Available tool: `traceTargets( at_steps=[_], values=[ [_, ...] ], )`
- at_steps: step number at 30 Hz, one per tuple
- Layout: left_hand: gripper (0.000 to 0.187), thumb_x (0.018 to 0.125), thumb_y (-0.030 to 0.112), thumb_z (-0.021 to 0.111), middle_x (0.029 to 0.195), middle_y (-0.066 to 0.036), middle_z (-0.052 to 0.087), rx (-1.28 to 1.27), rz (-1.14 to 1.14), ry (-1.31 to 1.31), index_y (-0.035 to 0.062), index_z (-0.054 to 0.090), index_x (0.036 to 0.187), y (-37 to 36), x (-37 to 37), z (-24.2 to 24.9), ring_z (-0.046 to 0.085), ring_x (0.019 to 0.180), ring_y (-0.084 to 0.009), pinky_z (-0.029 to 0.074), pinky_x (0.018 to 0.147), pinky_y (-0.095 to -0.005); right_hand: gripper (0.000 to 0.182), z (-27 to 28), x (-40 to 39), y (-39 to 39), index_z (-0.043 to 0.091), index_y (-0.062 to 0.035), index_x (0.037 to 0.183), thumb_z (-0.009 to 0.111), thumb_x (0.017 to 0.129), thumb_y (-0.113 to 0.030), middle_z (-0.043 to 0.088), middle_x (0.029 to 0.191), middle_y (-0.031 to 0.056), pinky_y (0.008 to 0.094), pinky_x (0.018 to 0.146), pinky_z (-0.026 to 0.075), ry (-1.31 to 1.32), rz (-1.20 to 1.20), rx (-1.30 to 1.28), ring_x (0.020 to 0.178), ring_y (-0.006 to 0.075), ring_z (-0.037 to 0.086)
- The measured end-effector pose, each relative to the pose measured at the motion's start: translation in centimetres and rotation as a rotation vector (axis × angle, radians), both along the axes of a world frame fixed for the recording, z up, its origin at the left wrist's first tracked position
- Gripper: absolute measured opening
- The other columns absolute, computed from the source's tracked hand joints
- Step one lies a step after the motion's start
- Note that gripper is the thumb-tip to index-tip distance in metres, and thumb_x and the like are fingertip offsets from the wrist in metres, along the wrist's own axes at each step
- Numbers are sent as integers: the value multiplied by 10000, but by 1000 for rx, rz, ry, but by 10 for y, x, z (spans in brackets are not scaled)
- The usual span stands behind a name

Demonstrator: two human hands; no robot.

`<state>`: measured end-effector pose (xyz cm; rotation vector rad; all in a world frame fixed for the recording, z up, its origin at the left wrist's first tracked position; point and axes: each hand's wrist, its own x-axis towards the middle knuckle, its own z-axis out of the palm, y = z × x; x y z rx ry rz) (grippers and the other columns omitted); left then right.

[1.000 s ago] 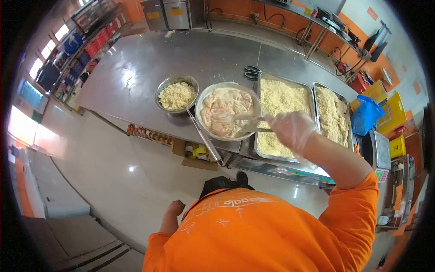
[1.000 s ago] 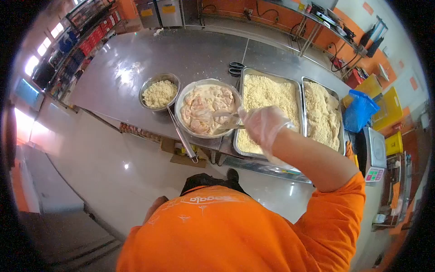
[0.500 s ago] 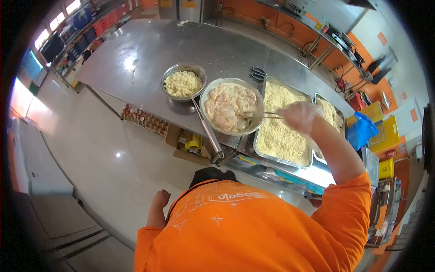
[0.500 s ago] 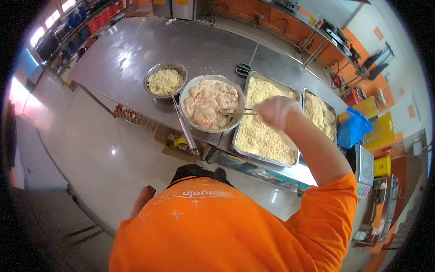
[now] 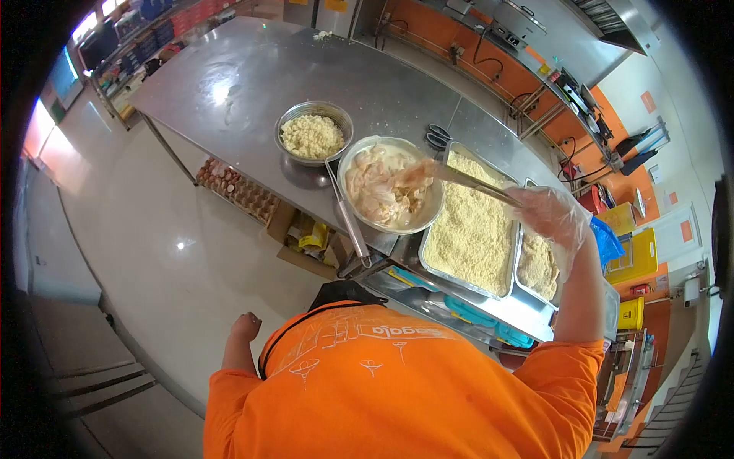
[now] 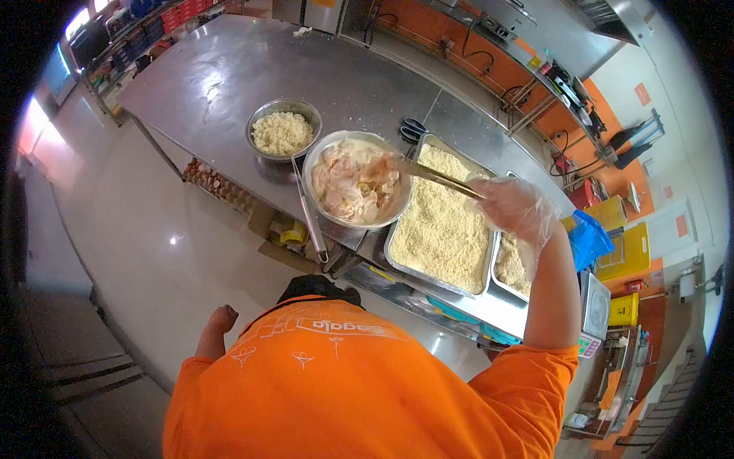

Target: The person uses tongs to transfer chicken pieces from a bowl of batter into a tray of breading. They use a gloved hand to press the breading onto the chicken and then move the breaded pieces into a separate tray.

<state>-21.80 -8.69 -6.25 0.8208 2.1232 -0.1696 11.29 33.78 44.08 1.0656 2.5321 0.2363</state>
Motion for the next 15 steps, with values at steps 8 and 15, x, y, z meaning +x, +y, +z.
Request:
traceTargets(
  at_steps=[8,15],
  values=[
    [378,852,348,478,1108,-146,556,53,-33,-38,54,540,1082,20,11,0,519,1038,-307,428,889,-401,348,6,3,7,520,-148,1172,513,852,-283,630,875,144,370,738,493,183,38,128,812,283,616],
    [376,851,346,485,1101,-138,557,22,4,-45,55,537,1083,27,11,22,511,1046,-299,423,890,-403,334,-57,-38,26,468,-148,1194,460,874,-240,631,848,126,376,707,519,-66,-14,141,780,273,626]
  ],
)
